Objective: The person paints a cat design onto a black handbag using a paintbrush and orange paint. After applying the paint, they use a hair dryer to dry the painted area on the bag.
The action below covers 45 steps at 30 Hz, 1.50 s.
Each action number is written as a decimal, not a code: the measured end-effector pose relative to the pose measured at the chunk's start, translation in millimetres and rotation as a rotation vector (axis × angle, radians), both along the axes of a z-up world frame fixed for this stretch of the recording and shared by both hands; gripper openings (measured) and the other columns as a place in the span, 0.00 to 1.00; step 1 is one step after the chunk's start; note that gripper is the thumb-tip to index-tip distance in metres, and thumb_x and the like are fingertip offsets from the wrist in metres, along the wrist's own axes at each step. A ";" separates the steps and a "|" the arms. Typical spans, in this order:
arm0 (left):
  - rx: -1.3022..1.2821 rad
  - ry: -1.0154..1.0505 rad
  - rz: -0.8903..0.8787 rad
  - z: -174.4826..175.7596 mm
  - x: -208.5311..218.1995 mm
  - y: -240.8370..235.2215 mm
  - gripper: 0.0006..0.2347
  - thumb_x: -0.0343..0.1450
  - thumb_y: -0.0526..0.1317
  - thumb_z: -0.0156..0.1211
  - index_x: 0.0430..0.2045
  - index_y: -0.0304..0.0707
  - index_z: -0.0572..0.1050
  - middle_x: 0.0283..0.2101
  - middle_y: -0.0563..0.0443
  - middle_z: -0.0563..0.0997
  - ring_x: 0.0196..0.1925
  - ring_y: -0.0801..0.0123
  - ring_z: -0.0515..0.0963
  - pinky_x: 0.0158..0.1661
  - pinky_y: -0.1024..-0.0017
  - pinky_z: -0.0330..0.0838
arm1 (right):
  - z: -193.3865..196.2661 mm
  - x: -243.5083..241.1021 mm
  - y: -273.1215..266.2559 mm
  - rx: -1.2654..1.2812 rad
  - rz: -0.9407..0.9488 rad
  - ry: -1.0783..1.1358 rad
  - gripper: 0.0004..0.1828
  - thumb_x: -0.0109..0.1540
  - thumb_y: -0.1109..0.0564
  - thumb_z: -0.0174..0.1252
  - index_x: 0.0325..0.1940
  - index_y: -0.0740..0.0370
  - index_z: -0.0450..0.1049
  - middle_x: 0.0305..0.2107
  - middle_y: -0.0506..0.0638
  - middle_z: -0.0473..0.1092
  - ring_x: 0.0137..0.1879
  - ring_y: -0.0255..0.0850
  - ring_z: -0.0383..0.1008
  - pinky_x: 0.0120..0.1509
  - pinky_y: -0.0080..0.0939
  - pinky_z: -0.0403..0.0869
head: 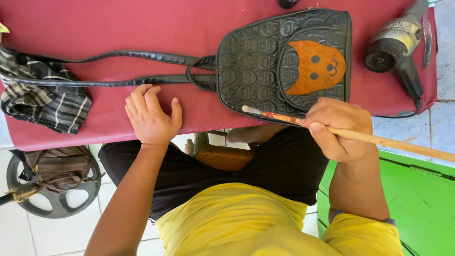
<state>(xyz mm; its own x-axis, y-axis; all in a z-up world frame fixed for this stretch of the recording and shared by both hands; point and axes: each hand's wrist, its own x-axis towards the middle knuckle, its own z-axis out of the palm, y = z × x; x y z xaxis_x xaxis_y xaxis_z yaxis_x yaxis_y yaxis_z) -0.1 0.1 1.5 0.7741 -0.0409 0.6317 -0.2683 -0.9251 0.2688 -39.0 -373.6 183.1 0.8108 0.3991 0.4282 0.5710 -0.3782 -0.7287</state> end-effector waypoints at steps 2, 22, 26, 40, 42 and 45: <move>0.005 0.003 -0.008 1.6 -0.1 0.2 0.15 0.71 0.50 0.59 0.42 0.39 0.74 0.48 0.47 0.72 0.43 0.52 0.73 0.49 0.56 0.67 | -6.8 1.8 0.3 0.036 -0.001 0.041 0.13 0.64 0.60 0.54 0.26 0.63 0.77 0.18 0.52 0.68 0.19 0.42 0.61 0.24 0.38 0.67; 0.006 -0.011 -0.025 8.6 0.3 -2.4 0.14 0.72 0.49 0.58 0.41 0.37 0.74 0.47 0.46 0.72 0.43 0.51 0.73 0.48 0.56 0.67 | -43.1 34.8 -22.9 0.108 -0.140 0.010 0.14 0.68 0.65 0.53 0.30 0.68 0.79 0.19 0.54 0.69 0.24 0.41 0.66 0.32 0.40 0.67; 0.010 -0.003 -0.005 4.1 -1.2 -1.0 0.14 0.70 0.49 0.61 0.41 0.38 0.75 0.47 0.46 0.73 0.43 0.52 0.73 0.49 0.56 0.67 | -49.0 43.8 -27.9 0.143 -0.135 0.024 0.14 0.68 0.63 0.54 0.29 0.68 0.77 0.19 0.54 0.69 0.25 0.42 0.68 0.33 0.39 0.68; 0.013 -0.017 -0.004 4.3 0.1 -2.1 0.14 0.70 0.48 0.60 0.40 0.37 0.75 0.47 0.46 0.74 0.42 0.52 0.74 0.49 0.55 0.69 | -40.4 72.3 -33.4 0.130 -0.102 0.102 0.15 0.68 0.63 0.54 0.27 0.66 0.77 0.17 0.51 0.68 0.23 0.38 0.67 0.33 0.37 0.69; 0.013 -0.018 -0.007 3.1 -0.3 -1.4 0.14 0.69 0.48 0.61 0.41 0.37 0.75 0.47 0.45 0.74 0.43 0.52 0.74 0.49 0.55 0.69 | -41.3 82.5 -32.2 0.052 -0.143 -0.032 0.13 0.72 0.64 0.54 0.36 0.71 0.79 0.24 0.57 0.73 0.29 0.46 0.74 0.38 0.42 0.72; 0.005 -0.003 -0.007 2.6 -0.4 -1.1 0.14 0.70 0.48 0.60 0.40 0.38 0.75 0.47 0.46 0.74 0.43 0.52 0.74 0.50 0.55 0.68 | -38.5 73.5 -29.3 0.115 -0.086 0.123 0.15 0.69 0.63 0.53 0.27 0.64 0.77 0.18 0.51 0.69 0.25 0.38 0.67 0.35 0.37 0.68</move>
